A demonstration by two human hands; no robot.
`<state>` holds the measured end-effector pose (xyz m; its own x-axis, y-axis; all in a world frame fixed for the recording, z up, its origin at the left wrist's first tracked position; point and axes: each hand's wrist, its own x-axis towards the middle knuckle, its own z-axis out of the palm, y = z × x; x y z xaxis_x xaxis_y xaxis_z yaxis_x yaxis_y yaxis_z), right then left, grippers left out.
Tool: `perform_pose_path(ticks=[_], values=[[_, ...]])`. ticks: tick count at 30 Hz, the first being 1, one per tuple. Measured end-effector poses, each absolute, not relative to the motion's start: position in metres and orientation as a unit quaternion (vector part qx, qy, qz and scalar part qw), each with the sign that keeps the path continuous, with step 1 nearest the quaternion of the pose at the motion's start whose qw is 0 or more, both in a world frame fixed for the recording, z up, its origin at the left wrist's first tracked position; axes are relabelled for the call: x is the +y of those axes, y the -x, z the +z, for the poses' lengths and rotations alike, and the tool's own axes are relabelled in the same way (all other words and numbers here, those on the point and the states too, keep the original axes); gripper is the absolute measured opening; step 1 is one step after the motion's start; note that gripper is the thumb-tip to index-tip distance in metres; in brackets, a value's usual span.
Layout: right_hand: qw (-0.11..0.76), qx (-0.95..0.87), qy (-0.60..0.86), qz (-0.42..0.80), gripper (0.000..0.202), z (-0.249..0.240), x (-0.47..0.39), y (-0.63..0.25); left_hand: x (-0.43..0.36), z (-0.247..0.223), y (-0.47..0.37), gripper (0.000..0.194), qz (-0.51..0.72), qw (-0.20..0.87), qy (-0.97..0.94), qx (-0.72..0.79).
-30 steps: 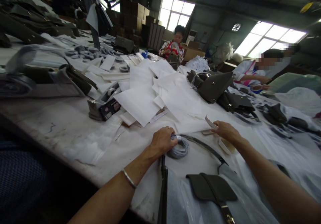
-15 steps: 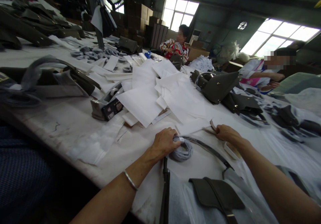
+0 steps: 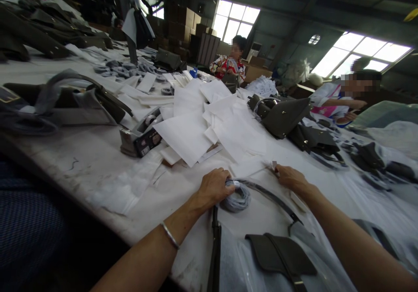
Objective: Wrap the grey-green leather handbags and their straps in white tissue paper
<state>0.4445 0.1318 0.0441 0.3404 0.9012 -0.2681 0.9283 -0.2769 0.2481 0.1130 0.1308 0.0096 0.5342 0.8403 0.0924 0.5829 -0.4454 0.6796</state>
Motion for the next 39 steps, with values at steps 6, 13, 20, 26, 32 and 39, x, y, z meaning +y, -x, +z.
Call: perform_pose_path(ticks=[6, 13, 20, 26, 32, 39], values=[[0.157, 0.574, -0.803, -0.024, 0.036, 0.049, 0.122, -0.441, 0.132, 0.009, -0.113, 0.021, 0.213, 0.294, -0.827, 0.429], [0.02, 0.568, -0.823, -0.024, 0.025, 0.06, 0.116, -0.414, 0.132, 0.011, -0.113, 0.025, 0.214, 0.302, -0.824, 0.429], [-0.039, 0.655, -0.753, -0.054, 0.01, 0.057, 0.119, -0.355, 0.132, 0.012, -0.112, 0.024, 0.213, 0.302, -0.822, 0.433], [-0.094, 0.665, -0.74, -0.039, 0.007, 0.066, 0.119, -0.347, 0.131, 0.011, -0.111, 0.022, 0.202, 0.286, -0.836, 0.422], [-0.377, 0.543, -0.673, -0.331, 0.037, 0.084, 0.092, -0.309, 0.129, 0.011, -0.112, 0.025, 0.196, 0.277, -0.842, 0.418], [-0.333, 0.655, -0.611, -0.293, 0.025, 0.056, 0.059, -0.276, 0.131, 0.008, -0.113, 0.02, 0.206, 0.266, -0.839, 0.428]])
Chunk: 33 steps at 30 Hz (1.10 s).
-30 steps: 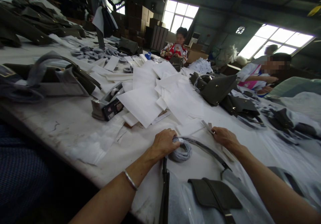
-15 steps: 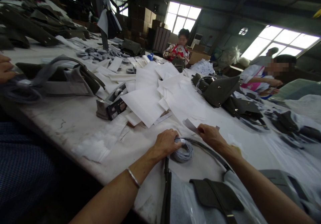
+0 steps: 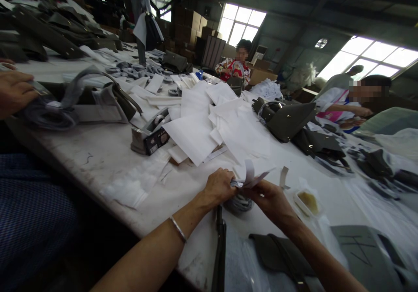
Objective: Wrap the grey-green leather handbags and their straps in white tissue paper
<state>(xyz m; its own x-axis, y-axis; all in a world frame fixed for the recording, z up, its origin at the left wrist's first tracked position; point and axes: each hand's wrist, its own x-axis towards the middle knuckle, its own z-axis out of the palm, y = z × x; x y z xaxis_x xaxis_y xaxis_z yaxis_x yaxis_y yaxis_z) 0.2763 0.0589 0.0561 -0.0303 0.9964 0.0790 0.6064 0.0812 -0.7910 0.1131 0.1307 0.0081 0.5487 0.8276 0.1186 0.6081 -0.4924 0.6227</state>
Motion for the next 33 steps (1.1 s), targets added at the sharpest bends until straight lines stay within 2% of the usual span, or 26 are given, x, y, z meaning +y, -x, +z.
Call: perform_pose_path(ticks=[6, 15, 20, 24, 30, 33], values=[[0.325, -0.617, 0.648, 0.306, 0.027, 0.033, 0.058, -0.288, 0.131, 0.007, -0.113, 0.02, 0.205, 0.258, -0.841, 0.429], [0.383, -0.547, 0.642, 0.378, 0.042, 0.032, 0.066, -0.287, 0.131, 0.011, -0.112, 0.025, 0.201, 0.276, -0.837, 0.427], [0.335, -0.55, 0.634, 0.428, 0.044, 0.042, 0.061, -0.295, 0.131, 0.012, -0.112, 0.022, 0.199, 0.273, -0.839, 0.426], [0.302, -0.565, 0.658, 0.396, 0.041, 0.04, 0.059, -0.303, 0.131, 0.011, -0.112, 0.022, 0.2, 0.268, -0.843, 0.422], [0.222, -0.648, 0.663, 0.302, 0.026, 0.041, 0.063, -0.299, 0.132, 0.009, -0.112, 0.022, 0.201, 0.265, -0.85, 0.408], [0.218, -0.671, 0.654, 0.271, 0.024, 0.044, 0.064, -0.295, 0.132, 0.009, -0.112, 0.025, 0.193, 0.269, -0.849, 0.413]])
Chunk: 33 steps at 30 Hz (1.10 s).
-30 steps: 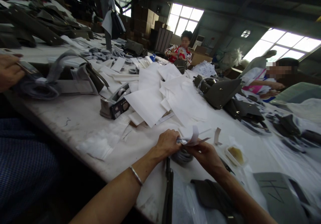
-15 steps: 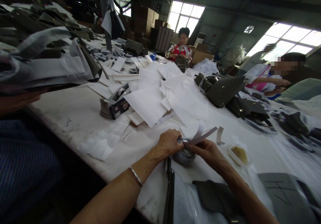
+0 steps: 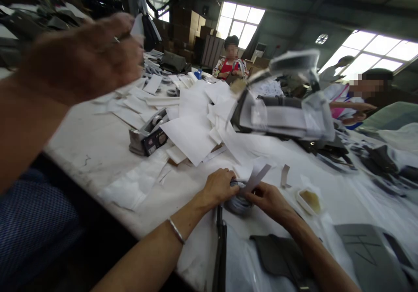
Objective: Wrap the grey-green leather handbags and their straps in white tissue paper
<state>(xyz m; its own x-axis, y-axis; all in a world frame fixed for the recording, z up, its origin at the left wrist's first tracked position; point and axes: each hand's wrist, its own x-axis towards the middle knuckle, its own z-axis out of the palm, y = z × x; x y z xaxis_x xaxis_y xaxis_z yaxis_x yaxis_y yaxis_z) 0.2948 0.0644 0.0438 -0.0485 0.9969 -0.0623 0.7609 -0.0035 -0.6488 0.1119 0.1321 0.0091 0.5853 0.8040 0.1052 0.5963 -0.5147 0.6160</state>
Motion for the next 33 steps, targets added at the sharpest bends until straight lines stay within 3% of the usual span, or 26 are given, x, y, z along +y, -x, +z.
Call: perform_pose_path(ticks=[7, 14, 25, 33], values=[[0.311, -0.61, 0.661, 0.308, 0.041, 0.036, 0.066, -0.294, 0.131, 0.012, -0.111, 0.023, 0.19, 0.269, -0.846, 0.42], [0.351, -0.592, 0.643, 0.338, 0.035, 0.033, 0.065, -0.292, 0.13, 0.013, -0.111, 0.021, 0.193, 0.266, -0.848, 0.417], [0.324, -0.611, 0.629, 0.355, 0.031, 0.038, 0.064, -0.287, 0.131, 0.011, -0.112, 0.02, 0.203, 0.265, -0.849, 0.41], [0.36, -0.575, 0.625, 0.386, 0.037, 0.038, 0.063, -0.282, 0.13, 0.014, -0.111, 0.023, 0.19, 0.276, -0.84, 0.427]])
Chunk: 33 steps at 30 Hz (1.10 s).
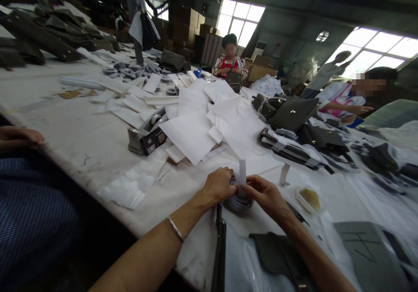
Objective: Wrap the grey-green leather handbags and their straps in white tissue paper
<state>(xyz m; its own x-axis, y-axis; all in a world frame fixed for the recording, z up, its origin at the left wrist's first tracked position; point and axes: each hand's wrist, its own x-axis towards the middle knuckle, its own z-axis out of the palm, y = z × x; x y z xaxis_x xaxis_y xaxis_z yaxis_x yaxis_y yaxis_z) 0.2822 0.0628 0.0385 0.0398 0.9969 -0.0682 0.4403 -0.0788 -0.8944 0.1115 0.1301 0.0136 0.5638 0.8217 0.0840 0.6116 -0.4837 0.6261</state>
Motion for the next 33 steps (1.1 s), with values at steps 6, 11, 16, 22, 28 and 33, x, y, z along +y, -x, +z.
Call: perform_pose_path(ticks=[6, 11, 16, 22, 28, 33], values=[[0.386, -0.576, 0.654, 0.303, 0.036, 0.045, 0.064, -0.288, 0.13, 0.011, -0.112, 0.023, 0.212, 0.289, -0.837, 0.413], [0.443, -0.471, 0.744, 0.168, 0.048, 0.064, 0.064, -0.331, 0.13, 0.011, -0.113, 0.025, 0.216, 0.3, -0.834, 0.41], [0.183, -0.448, 0.874, 0.028, 0.035, 0.054, 0.053, -0.378, 0.13, 0.011, -0.112, 0.025, 0.214, 0.299, -0.838, 0.404], [0.089, -0.428, 0.899, -0.039, 0.046, 0.046, 0.047, -0.39, 0.131, 0.011, -0.111, 0.025, 0.205, 0.302, -0.844, 0.393], [0.126, -0.444, 0.887, 0.008, 0.046, 0.042, 0.054, -0.385, 0.132, 0.01, -0.111, 0.025, 0.204, 0.296, -0.846, 0.395], [0.098, -0.449, 0.886, 0.064, 0.049, 0.036, 0.059, -0.377, 0.132, 0.011, -0.111, 0.024, 0.198, 0.3, -0.846, 0.394]])
